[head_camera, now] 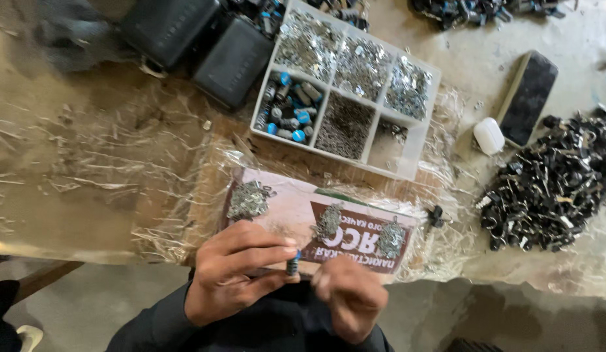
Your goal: The person sits at a workbench assembling small cylindrical connectors. They pick a blue-capped connector body, insert small metal contact parts into it by hand, press the parts together, and place the finished connector into a compartment of a plastic organizer box, repeating the cycle with parts taken from piles on the table.
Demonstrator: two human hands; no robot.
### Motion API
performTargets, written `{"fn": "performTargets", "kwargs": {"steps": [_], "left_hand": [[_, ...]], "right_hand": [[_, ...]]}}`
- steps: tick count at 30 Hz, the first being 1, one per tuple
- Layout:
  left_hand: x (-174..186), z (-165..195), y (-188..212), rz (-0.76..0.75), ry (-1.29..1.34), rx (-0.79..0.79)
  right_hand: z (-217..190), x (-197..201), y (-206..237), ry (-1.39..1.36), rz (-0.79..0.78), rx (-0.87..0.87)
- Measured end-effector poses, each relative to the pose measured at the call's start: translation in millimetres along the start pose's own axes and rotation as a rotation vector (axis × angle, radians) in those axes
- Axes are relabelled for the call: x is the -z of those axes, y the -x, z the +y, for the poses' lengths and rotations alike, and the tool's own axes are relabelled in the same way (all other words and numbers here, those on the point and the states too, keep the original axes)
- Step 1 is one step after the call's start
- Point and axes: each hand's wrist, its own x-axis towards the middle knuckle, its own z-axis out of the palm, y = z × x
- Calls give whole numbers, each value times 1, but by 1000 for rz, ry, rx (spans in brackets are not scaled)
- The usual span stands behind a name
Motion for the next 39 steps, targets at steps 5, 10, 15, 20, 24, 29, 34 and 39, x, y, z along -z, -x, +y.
{"fn": "performTargets", "kwargs": {"steps": [5, 10, 15, 20, 24, 29, 34, 39], "left_hand": [[-12, 6, -5, -45, 16, 13], [-17, 5, -6, -70, 41, 52], [-21, 2, -5, -101, 62, 78], [-26, 3, -11, -86, -16, 42], [-23, 4, -16, -80, -148, -38], [-15, 2, -15, -142, -58, -71], [6, 0, -7, -35, 72, 0], [34, -4, 12, 216, -76, 150]], "right_hand": [[-12, -3, -8, 463, 77, 104], [-19, -8, -20, 494, 26, 209], [-20, -7, -24, 545, 32, 182], [-19, -5, -21, 786, 66, 272], [-10, 1, -6, 708, 56, 209], [4, 20, 1, 279, 178, -416], [11, -6, -19, 59, 33, -433], [3, -54, -44, 984, -283, -70]]}}
